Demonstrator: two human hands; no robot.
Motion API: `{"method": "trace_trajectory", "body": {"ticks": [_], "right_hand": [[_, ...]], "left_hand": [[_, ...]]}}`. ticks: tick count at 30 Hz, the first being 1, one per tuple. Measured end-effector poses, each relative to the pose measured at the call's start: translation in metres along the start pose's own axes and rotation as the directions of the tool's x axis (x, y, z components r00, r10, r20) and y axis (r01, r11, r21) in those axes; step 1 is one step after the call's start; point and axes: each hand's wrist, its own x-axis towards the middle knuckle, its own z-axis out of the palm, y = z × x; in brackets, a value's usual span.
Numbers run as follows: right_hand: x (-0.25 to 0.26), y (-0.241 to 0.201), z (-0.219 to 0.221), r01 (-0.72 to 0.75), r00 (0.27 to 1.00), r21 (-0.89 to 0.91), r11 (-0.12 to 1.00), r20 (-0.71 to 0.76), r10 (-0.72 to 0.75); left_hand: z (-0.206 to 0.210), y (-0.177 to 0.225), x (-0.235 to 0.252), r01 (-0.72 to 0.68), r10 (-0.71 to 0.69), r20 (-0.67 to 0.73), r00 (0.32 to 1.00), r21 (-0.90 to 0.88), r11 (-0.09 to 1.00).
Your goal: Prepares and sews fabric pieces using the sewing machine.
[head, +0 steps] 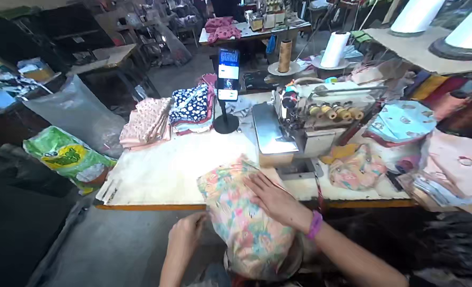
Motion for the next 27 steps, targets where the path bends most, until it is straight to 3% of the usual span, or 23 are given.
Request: {"method": "trace_trajectory", "body": {"ticks": [1,2,4,6,9,11,13,14,18,20,21,23,25,27], "right_hand": [[0.003,0.013,0.017,-0.042,0.999,-0.041,0.998,0.008,0.042],[0.002,0.021,0.030,-0.039,0.997,-0.092,0.995,-0.074,0.033],[-0.002,0.028,0.042,0.016,0.971,-0.149,0.989,-0.233,-0.051],[-0.006,0.033,0.043,0.117,0.932,-0.069,0.991,-0.336,-0.134],[-0.020,0.048,0.038,0.244,0.811,0.095,0.965,-0.566,-0.149],[-0.042,0.050,0.024,0.066,0.770,0.104,0.992,-0.637,0.015],[-0.060,0.056,0.010,-0.175,0.797,0.112,0.978,-0.568,0.207],[-0.064,0.060,0.008,-0.222,0.818,0.127,0.967,-0.516,0.256],[-0.063,0.060,0.021,-0.142,0.801,0.166,0.976,-0.560,0.211],[-0.062,0.053,0.014,-0.116,0.792,0.319,0.941,-0.542,0.281],[-0.064,0.047,0.003,-0.111,0.801,0.470,0.876,-0.479,0.359],[-0.074,0.042,-0.023,-0.124,0.877,0.798,0.589,-0.189,0.441],[-0.082,0.047,-0.040,-0.173,0.950,0.932,0.318,0.072,0.304],[-0.088,0.051,-0.039,-0.152,0.976,0.952,0.266,0.102,0.195]], "left_hand": [[0.007,0.002,0.011,-0.065,0.058,-0.162,0.985,-0.035,0.997],[0.017,0.010,0.026,-0.189,0.157,-0.299,0.941,-0.080,0.979],[0.047,0.032,0.067,-0.454,0.353,-0.410,0.841,-0.181,0.872],[0.074,0.049,0.107,-0.559,0.467,-0.337,0.817,-0.270,0.784],[0.087,0.066,0.139,-0.587,0.540,-0.237,0.808,-0.236,0.775],[0.092,0.068,0.140,-0.598,0.556,-0.256,0.791,-0.132,0.791],[0.091,0.071,0.134,-0.554,0.523,-0.255,0.813,-0.064,0.830],[0.089,0.074,0.131,-0.529,0.506,-0.232,0.831,-0.046,0.848],[0.091,0.082,0.129,-0.617,0.608,-0.183,0.772,0.008,0.787],[0.084,0.088,0.126,-0.684,0.671,-0.142,0.728,-0.093,0.723],[0.077,0.096,0.122,-0.674,0.668,-0.114,0.735,-0.228,0.703],[0.057,0.120,0.109,-0.547,0.643,-0.020,0.766,-0.546,0.635],[0.042,0.143,0.100,-0.440,0.683,0.058,0.728,-0.724,0.531],[0.034,0.156,0.094,-0.391,0.736,0.097,0.671,-0.797,0.461]]}}
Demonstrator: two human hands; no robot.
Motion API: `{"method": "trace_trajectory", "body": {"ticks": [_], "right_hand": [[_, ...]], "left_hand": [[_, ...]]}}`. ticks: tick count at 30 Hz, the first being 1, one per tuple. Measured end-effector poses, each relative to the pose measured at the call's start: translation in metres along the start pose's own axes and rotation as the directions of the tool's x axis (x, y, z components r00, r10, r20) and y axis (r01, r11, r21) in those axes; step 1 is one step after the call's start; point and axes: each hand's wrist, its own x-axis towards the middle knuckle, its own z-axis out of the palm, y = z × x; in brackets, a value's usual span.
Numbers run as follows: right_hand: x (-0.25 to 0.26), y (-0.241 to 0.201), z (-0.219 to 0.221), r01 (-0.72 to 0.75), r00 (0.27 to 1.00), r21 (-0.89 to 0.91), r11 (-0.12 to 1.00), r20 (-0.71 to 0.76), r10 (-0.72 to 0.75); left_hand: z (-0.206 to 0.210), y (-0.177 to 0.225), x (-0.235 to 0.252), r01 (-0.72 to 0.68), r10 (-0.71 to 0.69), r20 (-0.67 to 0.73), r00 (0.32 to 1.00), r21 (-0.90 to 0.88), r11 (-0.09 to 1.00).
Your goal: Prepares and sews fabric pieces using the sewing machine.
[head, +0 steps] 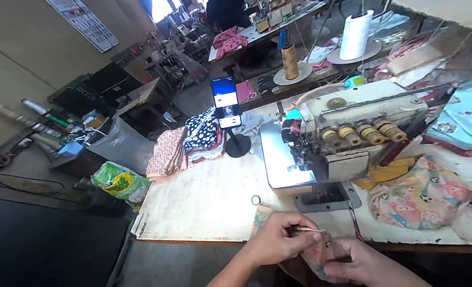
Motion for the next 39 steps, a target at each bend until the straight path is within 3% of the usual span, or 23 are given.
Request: {"method": "trace_trajectory", "body": {"ticks": [4,7,9,11,13,15,16,17,18,19,20,23,26,28,30,31,32,33,34,36,37,38,39], "right_hand": [[-0.017,-0.033,-0.009,0.253,0.967,0.150,0.956,-0.082,-0.243],[-0.025,-0.072,-0.009,0.455,0.889,0.091,0.886,-0.104,-0.446],[-0.026,-0.083,-0.004,0.540,0.837,-0.040,0.840,-0.082,-0.542],[-0.021,-0.074,0.007,0.518,0.837,-0.227,0.825,-0.065,-0.544],[-0.007,-0.063,0.026,0.475,0.832,-0.284,0.833,-0.164,-0.531],[0.012,-0.067,0.037,0.453,0.791,-0.306,0.837,-0.295,-0.536],[0.025,-0.072,0.038,0.426,0.767,-0.350,0.834,-0.350,-0.538],[0.040,-0.074,0.035,0.371,0.751,-0.406,0.835,-0.398,-0.527],[0.056,-0.073,0.030,0.299,0.748,-0.435,0.850,-0.446,-0.491],[0.068,-0.069,0.023,0.237,0.751,-0.426,0.873,-0.489,-0.443],[0.076,-0.064,0.015,0.196,0.753,-0.415,0.889,-0.517,-0.407],[0.078,-0.048,0.003,0.155,0.698,-0.392,0.907,-0.607,-0.381],[0.067,-0.033,0.002,0.141,0.664,-0.354,0.924,-0.659,-0.354],[0.055,-0.030,0.000,0.016,0.767,-0.310,0.951,-0.607,-0.210],[0.051,-0.029,-0.004,-0.143,0.906,-0.192,0.971,-0.421,0.050],[0.053,-0.026,-0.005,-0.151,0.932,-0.123,0.981,-0.348,0.100],[0.056,-0.023,-0.005,-0.075,0.934,-0.054,0.996,-0.353,0.051],[0.057,-0.022,-0.004,0.081,0.898,0.012,0.997,-0.435,-0.067],[0.059,-0.024,-0.006,0.275,0.804,0.057,0.960,-0.561,-0.197],[0.061,-0.032,-0.022,0.575,0.546,0.029,0.818,-0.758,-0.357],[0.058,-0.035,-0.032,0.620,0.462,-0.014,0.784,-0.802,-0.380],[0.055,-0.036,-0.038,0.600,0.432,-0.055,0.798,-0.818,-0.381],[0.050,-0.035,-0.040,0.516,0.473,-0.091,0.852,-0.799,-0.371]], "left_hand": [[-0.009,0.015,-0.019,0.129,-0.120,0.175,0.977,-0.042,0.991],[-0.020,0.016,-0.049,0.179,-0.254,0.248,0.935,0.288,0.941],[-0.031,0.019,-0.071,0.175,-0.221,0.057,0.974,0.436,0.883],[-0.043,0.028,-0.085,0.192,-0.031,-0.299,0.954,0.529,0.826],[-0.057,0.033,-0.082,0.148,0.371,-0.540,0.755,0.693,0.706],[-0.082,0.024,-0.060,-0.006,0.754,-0.443,0.485,0.860,0.510],[-0.099,0.019,-0.042,-0.047,0.856,-0.311,0.414,0.931,0.361],[-0.114,0.014,-0.023,-0.043,0.885,-0.196,0.423,0.971,0.235],[-0.122,0.008,-0.004,-0.010,0.851,-0.150,0.504,0.984,0.179],[-0.120,0.003,0.014,0.022,0.773,-0.162,0.614,0.982,0.189],[-0.109,-0.001,0.031,0.033,0.671,-0.199,0.715,0.967,0.252],[-0.055,-0.036,0.061,-0.058,0.452,-0.218,0.865,0.852,0.521],[-0.034,-0.056,0.061,-0.121,0.400,-0.195,0.895,0.758,0.641],[-0.040,-0.046,0.056,-0.059,0.318,-0.204,0.926,0.752,0.656],[-0.042,-0.040,0.052,-0.018,0.262,-0.196,0.945,0.768,0.640],[-0.040,-0.039,0.052,-0.015,0.262,-0.189,0.946,0.786,0.618],[-0.038,-0.038,0.052,-0.011,0.275,-0.195,0.941,0.797,0.604],[-0.037,-0.038,0.053,-0.005,0.291,-0.213,0.933,0.798,0.602],[-0.035,-0.039,0.052,0.003,0.301,-0.239,0.923,0.786,0.618],[-0.033,-0.043,0.049,0.027,0.292,-0.297,0.909,0.741,0.671],[-0.033,-0.044,0.049,0.031,0.294,-0.313,0.903,0.732,0.681],[-0.034,-0.042,0.049,0.035,0.293,-0.312,0.904,0.736,0.676],[-0.035,-0.040,0.051,0.038,0.294,-0.305,0.906,0.750,0.660]]}}
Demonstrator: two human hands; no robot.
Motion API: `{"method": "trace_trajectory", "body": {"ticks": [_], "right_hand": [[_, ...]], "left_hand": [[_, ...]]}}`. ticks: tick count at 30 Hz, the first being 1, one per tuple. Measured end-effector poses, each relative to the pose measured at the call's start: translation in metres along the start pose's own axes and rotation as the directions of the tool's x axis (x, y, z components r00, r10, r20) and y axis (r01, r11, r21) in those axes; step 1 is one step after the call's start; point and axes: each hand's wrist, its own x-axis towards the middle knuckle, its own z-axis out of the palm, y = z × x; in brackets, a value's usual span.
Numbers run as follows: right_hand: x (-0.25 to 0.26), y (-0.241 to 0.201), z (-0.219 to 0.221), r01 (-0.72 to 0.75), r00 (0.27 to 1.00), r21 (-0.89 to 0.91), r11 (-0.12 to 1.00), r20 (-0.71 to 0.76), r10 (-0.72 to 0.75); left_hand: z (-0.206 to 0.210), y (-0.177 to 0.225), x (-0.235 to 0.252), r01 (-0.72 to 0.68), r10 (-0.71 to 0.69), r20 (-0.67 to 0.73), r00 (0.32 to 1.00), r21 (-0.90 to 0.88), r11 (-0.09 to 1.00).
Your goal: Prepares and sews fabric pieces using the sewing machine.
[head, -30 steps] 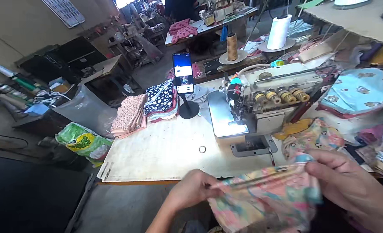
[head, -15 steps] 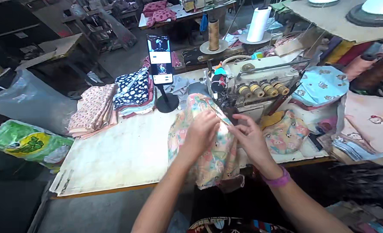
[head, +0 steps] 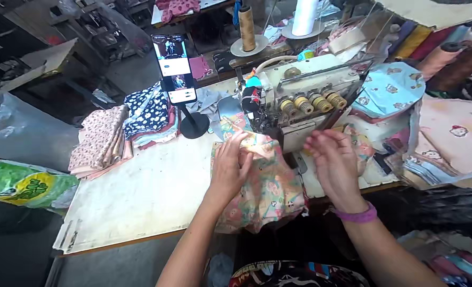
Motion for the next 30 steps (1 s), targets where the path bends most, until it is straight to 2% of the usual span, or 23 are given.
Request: {"method": "trace_trajectory", "body": {"ticks": [2,4,7,9,13,16,18,20,21,22,24,26,27,28,30], "right_hand": [[-0.013,0.001,-0.007,-0.097,0.966,-0.309,0.946,0.199,0.164],[-0.027,0.003,-0.005,-0.128,0.867,-0.522,0.843,0.354,0.351],[-0.040,0.006,-0.002,-0.163,0.788,-0.603,0.781,0.396,0.471],[-0.045,0.006,-0.004,-0.191,0.766,-0.627,0.755,0.385,0.514],[-0.034,-0.003,0.004,-0.188,0.832,-0.551,0.813,0.350,0.430],[-0.017,-0.010,0.022,-0.128,0.885,-0.531,0.838,0.320,0.338],[-0.010,-0.007,0.030,-0.146,0.913,-0.499,0.854,0.264,0.310],[-0.011,-0.002,0.028,-0.163,0.924,-0.460,0.873,0.240,0.299],[-0.016,-0.001,0.020,-0.160,0.906,-0.470,0.868,0.280,0.319],[-0.024,-0.001,0.007,-0.151,0.857,-0.505,0.850,0.361,0.367],[-0.045,-0.006,-0.033,-0.134,0.653,-0.639,0.757,0.517,0.553],[-0.066,-0.006,-0.084,-0.070,0.439,-0.780,0.621,0.535,0.722],[-0.076,-0.008,-0.109,-0.070,0.386,-0.815,0.575,0.510,0.769],[-0.084,-0.012,-0.130,-0.102,0.384,-0.823,0.559,0.486,0.785],[-0.096,-0.021,-0.156,-0.236,0.489,-0.778,0.583,0.423,0.763]], "left_hand": [[-0.001,0.001,0.003,-0.007,0.007,-0.003,1.000,0.037,0.999],[0.000,0.001,0.004,-0.035,0.036,-0.026,0.999,0.029,0.999],[0.005,0.006,0.002,-0.134,0.134,0.003,0.991,-0.006,0.991],[0.002,0.008,0.000,-0.104,0.102,0.054,0.993,0.023,0.994],[-0.004,-0.007,0.014,0.022,-0.061,0.133,0.989,0.272,0.962],[-0.007,-0.014,0.034,0.103,-0.170,0.186,0.968,0.323,0.941],[-0.009,-0.018,0.047,0.131,-0.218,0.214,0.952,0.359,0.924],[-0.013,-0.021,0.051,0.199,-0.276,0.222,0.935,0.316,0.928],[-0.016,-0.023,0.045,0.240,-0.301,0.200,0.933,0.279,0.930],[-0.019,-0.027,0.032,0.262,-0.301,0.137,0.944,0.245,0.933],[-0.021,-0.033,-0.018,0.245,-0.245,-0.027,0.969,0.207,0.947],[-0.014,-0.040,-0.082,0.232,-0.238,-0.003,0.971,0.231,0.945],[-0.011,-0.044,-0.106,0.238,-0.260,0.048,0.964,0.278,0.931],[-0.012,-0.047,-0.121,0.247,-0.289,0.083,0.954,0.332,0.910],[-0.030,-0.055,-0.119,0.274,-0.361,0.137,0.922,0.427,0.862]]}}
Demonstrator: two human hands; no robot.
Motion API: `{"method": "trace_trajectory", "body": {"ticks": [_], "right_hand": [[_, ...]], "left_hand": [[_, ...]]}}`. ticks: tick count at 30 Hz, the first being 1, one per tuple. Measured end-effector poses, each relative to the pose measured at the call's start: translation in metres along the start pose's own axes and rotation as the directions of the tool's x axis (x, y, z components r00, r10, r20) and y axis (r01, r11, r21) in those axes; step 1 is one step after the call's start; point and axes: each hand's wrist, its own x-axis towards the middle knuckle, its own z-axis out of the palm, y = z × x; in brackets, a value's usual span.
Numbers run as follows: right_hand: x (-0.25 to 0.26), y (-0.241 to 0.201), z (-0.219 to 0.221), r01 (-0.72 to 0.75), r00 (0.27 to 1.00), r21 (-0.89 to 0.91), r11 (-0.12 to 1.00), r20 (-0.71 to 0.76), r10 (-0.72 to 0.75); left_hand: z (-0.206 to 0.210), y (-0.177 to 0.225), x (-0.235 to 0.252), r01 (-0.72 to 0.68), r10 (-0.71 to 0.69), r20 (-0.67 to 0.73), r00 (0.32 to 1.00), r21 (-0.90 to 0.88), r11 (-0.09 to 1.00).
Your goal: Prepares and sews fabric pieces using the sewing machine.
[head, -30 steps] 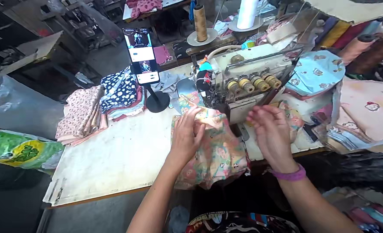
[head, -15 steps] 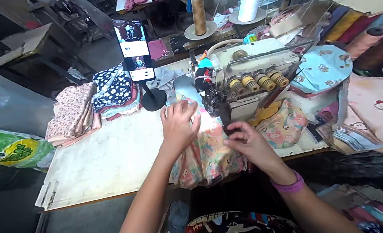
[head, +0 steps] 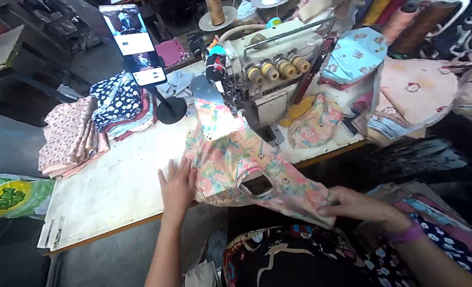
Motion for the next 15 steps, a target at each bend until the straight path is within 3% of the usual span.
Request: {"method": "trace_trajectory", "body": {"ticks": [1,3,5,8,9,11,13,15], "right_hand": [[-0.006,0.001,0.002,-0.042,0.995,-0.018,0.999,-0.089,0.040],[-0.006,-0.005,0.008,-0.192,0.954,-0.325,0.926,-0.284,0.098],[0.002,-0.015,0.012,-0.121,0.871,-0.477,0.870,-0.471,-0.137],[0.032,-0.052,0.005,0.106,0.588,-0.497,0.861,-0.667,-0.458],[0.047,-0.059,0.000,0.127,0.548,-0.507,0.852,-0.680,-0.487],[0.078,-0.059,-0.012,0.115,0.590,-0.499,0.859,-0.662,-0.463],[0.090,-0.063,-0.013,0.184,0.548,-0.435,0.881,-0.699,-0.459],[0.071,-0.086,-0.016,0.300,0.527,-0.344,0.890,-0.718,-0.455]], "left_hand": [[-0.009,-0.006,0.007,0.026,-0.028,0.049,0.998,0.023,0.999],[-0.018,-0.011,0.023,0.076,-0.074,0.098,0.992,-0.013,0.997],[-0.019,-0.003,0.030,0.087,-0.086,0.016,0.996,-0.144,0.986],[-0.016,0.018,0.017,-0.076,0.011,-0.260,0.965,-0.240,0.968],[-0.015,0.029,0.009,-0.115,0.031,-0.312,0.950,-0.256,0.960],[-0.014,0.050,-0.008,-0.149,0.022,-0.339,0.941,-0.354,0.923],[-0.017,0.071,-0.021,-0.179,-0.017,-0.350,0.936,-0.519,0.836],[-0.027,0.095,-0.025,-0.222,-0.056,-0.351,0.935,-0.700,0.679]]}}
